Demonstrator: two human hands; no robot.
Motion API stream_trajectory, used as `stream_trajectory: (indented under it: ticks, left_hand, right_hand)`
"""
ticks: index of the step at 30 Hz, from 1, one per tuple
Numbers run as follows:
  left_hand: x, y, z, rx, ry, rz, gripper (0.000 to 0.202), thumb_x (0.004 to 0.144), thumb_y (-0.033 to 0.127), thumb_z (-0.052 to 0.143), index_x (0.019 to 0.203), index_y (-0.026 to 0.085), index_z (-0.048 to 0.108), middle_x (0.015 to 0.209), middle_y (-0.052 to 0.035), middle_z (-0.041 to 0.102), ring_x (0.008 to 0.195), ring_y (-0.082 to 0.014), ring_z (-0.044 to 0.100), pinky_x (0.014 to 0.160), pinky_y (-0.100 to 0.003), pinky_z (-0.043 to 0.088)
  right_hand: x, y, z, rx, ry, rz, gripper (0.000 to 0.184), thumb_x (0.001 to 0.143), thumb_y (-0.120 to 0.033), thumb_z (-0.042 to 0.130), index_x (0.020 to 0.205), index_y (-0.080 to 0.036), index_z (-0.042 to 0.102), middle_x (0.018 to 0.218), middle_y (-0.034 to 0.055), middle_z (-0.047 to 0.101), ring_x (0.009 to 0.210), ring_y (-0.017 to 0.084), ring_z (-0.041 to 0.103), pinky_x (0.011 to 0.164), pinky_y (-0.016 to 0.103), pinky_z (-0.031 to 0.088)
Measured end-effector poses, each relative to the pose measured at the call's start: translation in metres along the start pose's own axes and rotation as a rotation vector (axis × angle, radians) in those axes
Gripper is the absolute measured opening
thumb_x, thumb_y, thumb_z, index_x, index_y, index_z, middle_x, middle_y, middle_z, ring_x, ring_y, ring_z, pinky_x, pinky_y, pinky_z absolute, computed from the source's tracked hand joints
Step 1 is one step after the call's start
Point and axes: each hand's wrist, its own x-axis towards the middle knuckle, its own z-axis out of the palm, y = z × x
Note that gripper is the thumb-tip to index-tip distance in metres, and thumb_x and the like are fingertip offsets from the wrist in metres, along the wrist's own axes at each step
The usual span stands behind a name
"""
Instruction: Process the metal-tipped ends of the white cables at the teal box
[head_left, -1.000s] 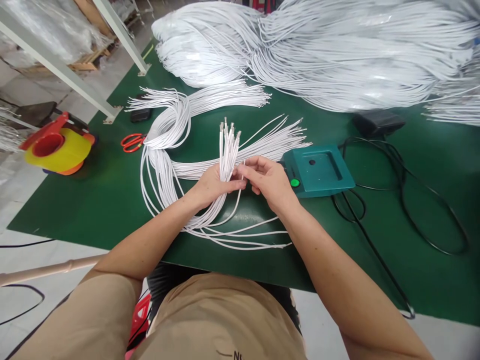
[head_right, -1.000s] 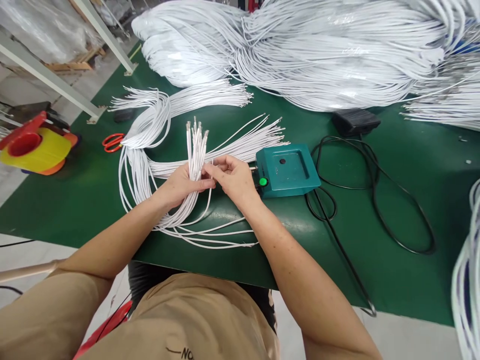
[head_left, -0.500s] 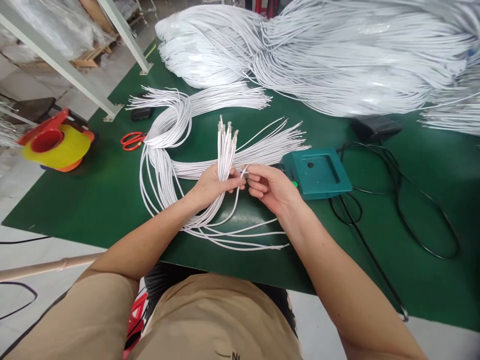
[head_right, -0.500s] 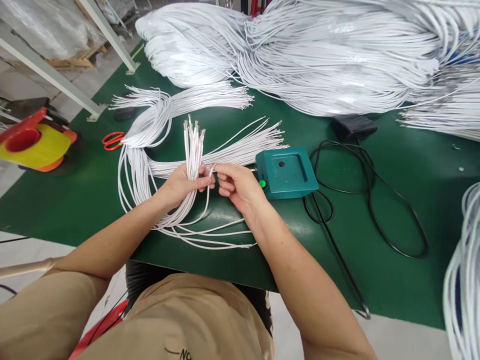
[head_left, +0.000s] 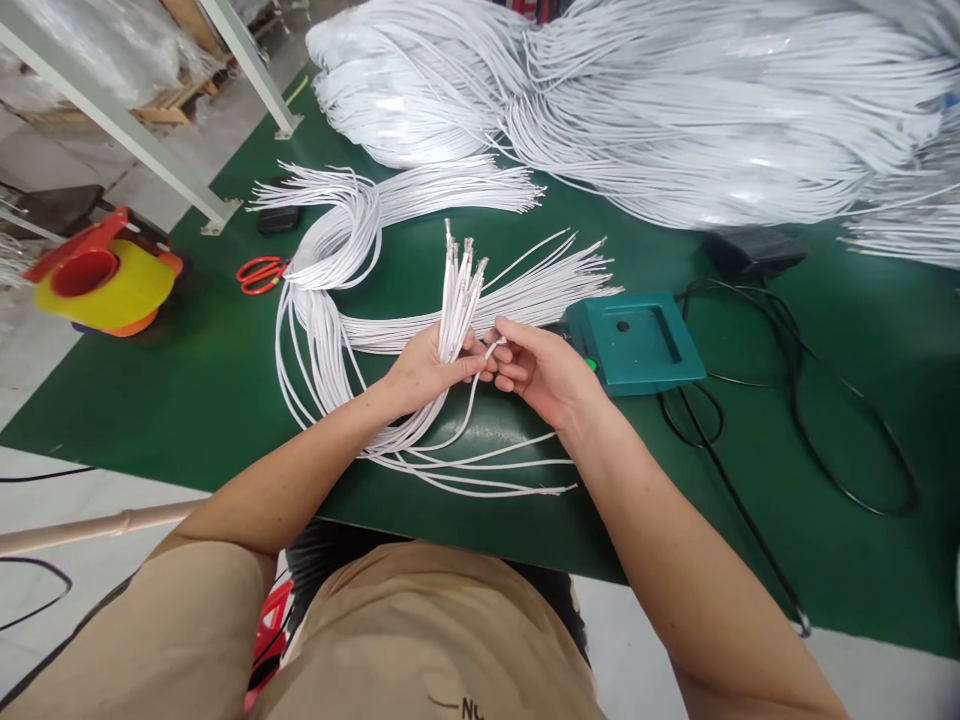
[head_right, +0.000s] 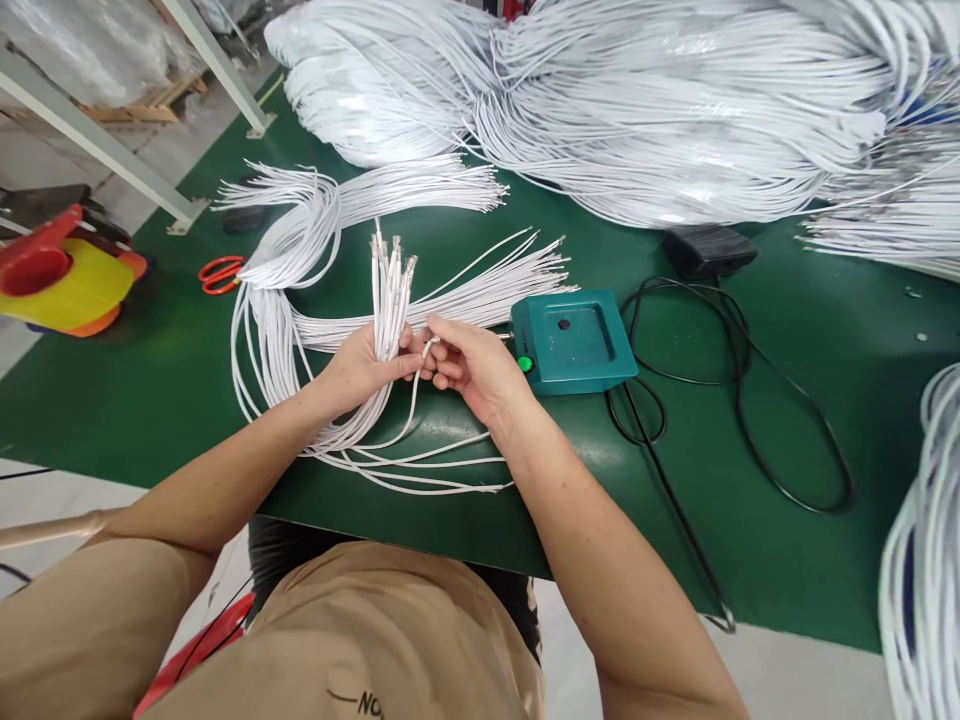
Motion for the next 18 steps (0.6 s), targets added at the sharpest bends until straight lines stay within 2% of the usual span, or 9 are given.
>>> stream_trajectory:
  ticks: [6,9,13,15,18]
  left_hand:
    - [0.001,0.002,-0.003,-0.086,0.02,0.013,0.036,0.067,0.031,0.08,0.082,0.015,0.051,0.078,0.0003,0.065,0.07,-0.0114,0.065,0.066,-0.024,0.052]
    - [0.002,0.0,-0.005,-0.12,-0.034,0.052,0.039,0.071,0.031,0.079,0.097,0.014,0.056,0.084,-0.0016,0.066,0.071,-0.0112,0.065,0.064,-0.022,0.051]
    - [0.002,-0.002,-0.007,-0.171,-0.066,0.063,0.059,0.074,0.03,0.077,0.126,0.018,0.052,0.084,-0.0002,0.063,0.07,-0.011,0.064,0.059,-0.02,0.049]
    - [0.001,-0.002,-0.007,-0.172,-0.087,0.04,0.061,0.075,0.031,0.077,0.129,0.019,0.052,0.084,-0.0004,0.062,0.072,-0.0117,0.065,0.059,-0.02,0.049]
    - [0.001,-0.002,-0.008,-0.175,-0.117,0.019,0.055,0.075,0.031,0.076,0.125,0.02,0.056,0.085,-0.0006,0.061,0.073,-0.0122,0.065,0.059,-0.02,0.05]
  right_hand:
    - [0.0,-0.001,-0.001,0.062,-0.033,0.041,0.031,0.069,-0.04,0.079,0.065,-0.017,0.058,0.059,-0.0048,0.045,0.053,0.007,0.041,0.049,0.02,0.038]
    - [-0.002,0.001,0.001,0.018,-0.011,-0.049,0.026,0.071,-0.035,0.077,0.064,-0.016,0.06,0.064,-0.0023,0.053,0.055,0.007,0.046,0.049,0.02,0.039]
    - [-0.004,0.002,0.007,-0.159,0.117,-0.229,0.017,0.072,-0.031,0.074,0.078,-0.015,0.071,0.065,-0.0013,0.061,0.055,0.008,0.05,0.055,0.023,0.045]
    - [-0.005,0.003,0.009,-0.265,0.177,-0.3,0.018,0.07,-0.029,0.074,0.083,-0.016,0.073,0.065,-0.0015,0.064,0.055,0.009,0.051,0.057,0.024,0.047]
    - [-0.004,0.005,0.01,-0.358,0.238,-0.358,0.015,0.07,-0.028,0.073,0.079,-0.016,0.074,0.066,-0.0016,0.066,0.053,0.008,0.052,0.057,0.024,0.047]
